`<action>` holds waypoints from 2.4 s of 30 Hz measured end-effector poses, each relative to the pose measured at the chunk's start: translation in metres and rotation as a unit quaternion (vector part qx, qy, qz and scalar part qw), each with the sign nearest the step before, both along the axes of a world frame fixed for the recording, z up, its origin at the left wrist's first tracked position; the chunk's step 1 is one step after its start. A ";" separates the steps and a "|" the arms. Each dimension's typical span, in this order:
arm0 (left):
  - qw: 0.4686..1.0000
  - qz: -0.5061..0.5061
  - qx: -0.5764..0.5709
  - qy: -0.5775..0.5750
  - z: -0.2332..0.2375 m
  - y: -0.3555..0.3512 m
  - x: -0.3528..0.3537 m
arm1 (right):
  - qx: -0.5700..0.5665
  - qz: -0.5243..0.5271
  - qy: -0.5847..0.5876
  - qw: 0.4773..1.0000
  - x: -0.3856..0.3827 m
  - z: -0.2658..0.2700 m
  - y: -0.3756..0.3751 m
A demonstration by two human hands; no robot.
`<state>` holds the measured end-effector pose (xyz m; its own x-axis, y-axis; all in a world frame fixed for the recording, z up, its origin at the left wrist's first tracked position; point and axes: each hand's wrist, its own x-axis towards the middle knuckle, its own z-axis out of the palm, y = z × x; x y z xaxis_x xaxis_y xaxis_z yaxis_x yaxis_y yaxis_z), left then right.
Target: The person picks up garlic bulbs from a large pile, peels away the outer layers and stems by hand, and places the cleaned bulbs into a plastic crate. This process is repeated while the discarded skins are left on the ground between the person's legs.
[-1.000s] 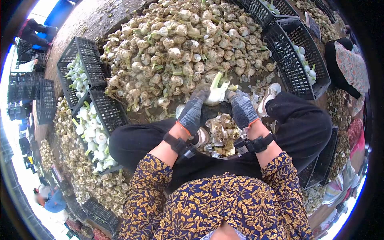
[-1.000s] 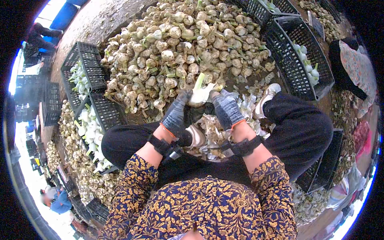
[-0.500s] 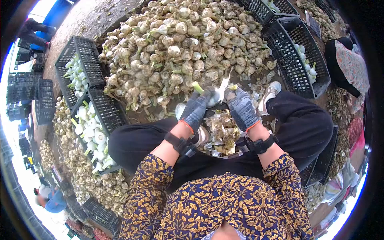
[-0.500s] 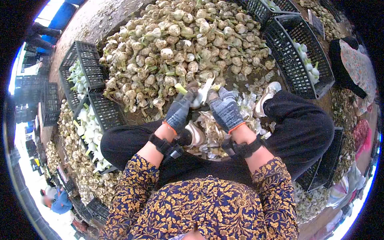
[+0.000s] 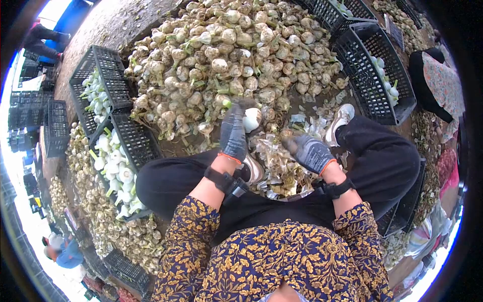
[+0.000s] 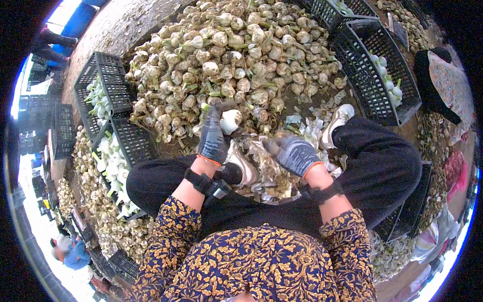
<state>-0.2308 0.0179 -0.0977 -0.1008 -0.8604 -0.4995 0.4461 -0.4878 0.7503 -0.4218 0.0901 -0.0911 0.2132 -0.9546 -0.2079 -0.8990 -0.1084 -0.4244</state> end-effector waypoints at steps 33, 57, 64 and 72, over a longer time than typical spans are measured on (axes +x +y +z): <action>0.939 -0.077 -0.175 -0.285 -0.031 0.006 0.003 | 0.092 -0.225 -0.446 0.862 0.041 0.019 -0.023; 0.709 -0.138 -0.496 -0.483 -0.021 0.016 0.006 | 0.309 -0.321 -0.523 0.726 0.044 0.033 -0.031; 0.795 -0.161 -0.405 -0.422 -0.021 0.016 0.006 | 0.175 -0.232 -0.468 0.834 0.033 0.014 -0.023; 0.758 -0.175 -0.447 -0.442 -0.027 0.014 0.007 | 0.268 -0.275 -0.543 0.747 0.044 0.031 -0.027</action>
<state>-0.2240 0.0322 -0.1247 -0.3663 -0.8930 0.2614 -0.4625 0.4185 0.7816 -0.3778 0.0632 -0.0601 0.1409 -0.8018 -0.5807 0.1610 0.5973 -0.7857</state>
